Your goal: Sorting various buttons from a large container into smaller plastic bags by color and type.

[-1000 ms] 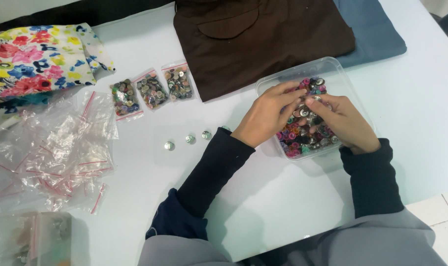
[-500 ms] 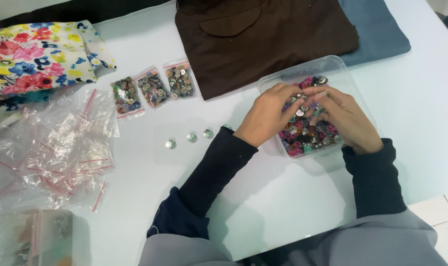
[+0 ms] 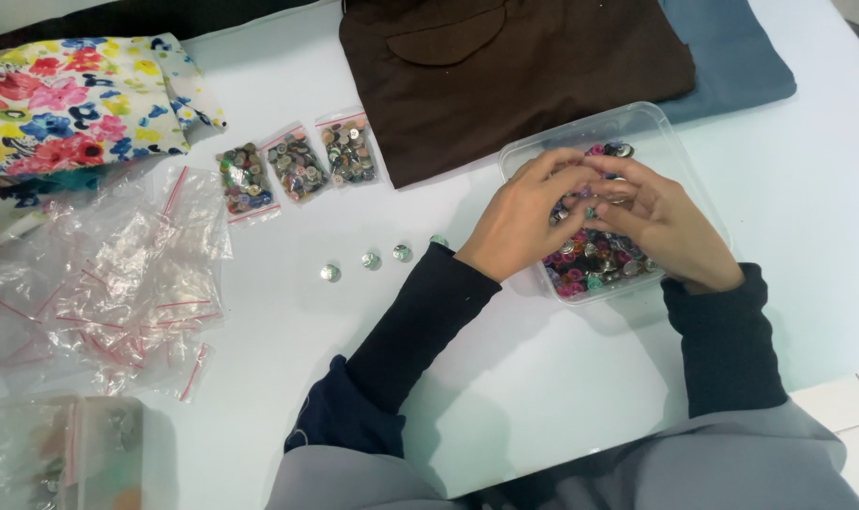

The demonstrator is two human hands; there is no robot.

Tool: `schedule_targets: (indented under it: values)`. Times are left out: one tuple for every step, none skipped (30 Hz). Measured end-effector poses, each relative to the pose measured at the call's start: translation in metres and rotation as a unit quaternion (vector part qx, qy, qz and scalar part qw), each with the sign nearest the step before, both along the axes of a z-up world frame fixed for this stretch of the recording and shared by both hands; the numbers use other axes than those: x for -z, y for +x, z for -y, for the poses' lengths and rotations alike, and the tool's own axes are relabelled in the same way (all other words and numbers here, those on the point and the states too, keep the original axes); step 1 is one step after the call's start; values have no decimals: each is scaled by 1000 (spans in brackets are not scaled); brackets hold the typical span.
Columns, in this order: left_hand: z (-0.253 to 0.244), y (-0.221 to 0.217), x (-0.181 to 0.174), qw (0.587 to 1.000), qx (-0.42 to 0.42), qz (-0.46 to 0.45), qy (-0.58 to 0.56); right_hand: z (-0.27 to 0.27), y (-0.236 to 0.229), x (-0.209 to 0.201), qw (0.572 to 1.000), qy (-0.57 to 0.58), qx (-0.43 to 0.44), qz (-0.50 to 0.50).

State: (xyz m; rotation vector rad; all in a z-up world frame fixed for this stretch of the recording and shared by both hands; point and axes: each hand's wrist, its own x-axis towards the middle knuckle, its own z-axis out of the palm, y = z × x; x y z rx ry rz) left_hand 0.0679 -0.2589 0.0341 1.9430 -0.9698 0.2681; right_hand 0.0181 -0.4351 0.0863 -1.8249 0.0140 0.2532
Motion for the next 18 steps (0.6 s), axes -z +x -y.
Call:
schedule_targets:
  values:
    - [0, 0, 1, 1000, 0, 0, 0, -1, 0, -2, 1000, 0, 0, 0]
    - [1, 0, 3, 1000, -3, 10, -3, -1, 0, -5, 1000, -9, 0, -6]
    - [1, 0, 5, 1000, -5, 19, -5, -2, -1, -7, 1000, -18, 0, -13]
    - [1, 0, 5, 1000, -5, 19, -5, 0, 0, -5, 1000, -18, 0, -13]
    - [1, 0, 5, 1000, -1, 16, -13, 2, 0, -2, 1000, -12, -18, 3]
    - [1, 0, 5, 1000, 3, 13, -20, 3, 1, 0, 999, -6, -36, 19]
    - [1, 0, 5, 1000, 3, 13, -20, 2, 0, -4, 999, -6, -36, 19]
    - [1, 0, 5, 1000, 3, 11, -23, 0, -1, -7, 999, -13, -38, 18]
    - [1, 0, 6, 1000, 3, 9, -25, -3, -2, -10, 999, -19, -40, 17]
    - [0, 0, 6, 1000, 3, 10, -25, -4, -3, -13, 999, -19, -41, 18]
    - [-1, 1, 7, 999, 11, 34, -24, -5, -4, -16, 999, -29, -35, 21]
    - [-2, 1, 8, 998, 21, 57, -22, -7, -5, -18, 999, -40, -29, 24]
    - [-3, 2, 8, 998, 21, 57, -22, -5, -4, -15, 999, -40, -29, 23]
    - [-4, 3, 8, 994, 31, 102, -10, -3, -4, -13, 996, -48, -56, 40]
    - [-5, 4, 7, 988, 41, 148, 2, 0, -3, -10, 993, -57, -83, 56]
    - [-4, 5, 11, 988, 42, 148, 3, 0, -2, -8, 993, -56, -82, 56]
    - [-3, 7, 16, 989, 44, 139, 3, 1, -2, -6, 993, -60, -85, 59]
    - [-3, 8, 20, 990, 45, 130, 3, 2, -2, -4, 992, -63, -89, 61]
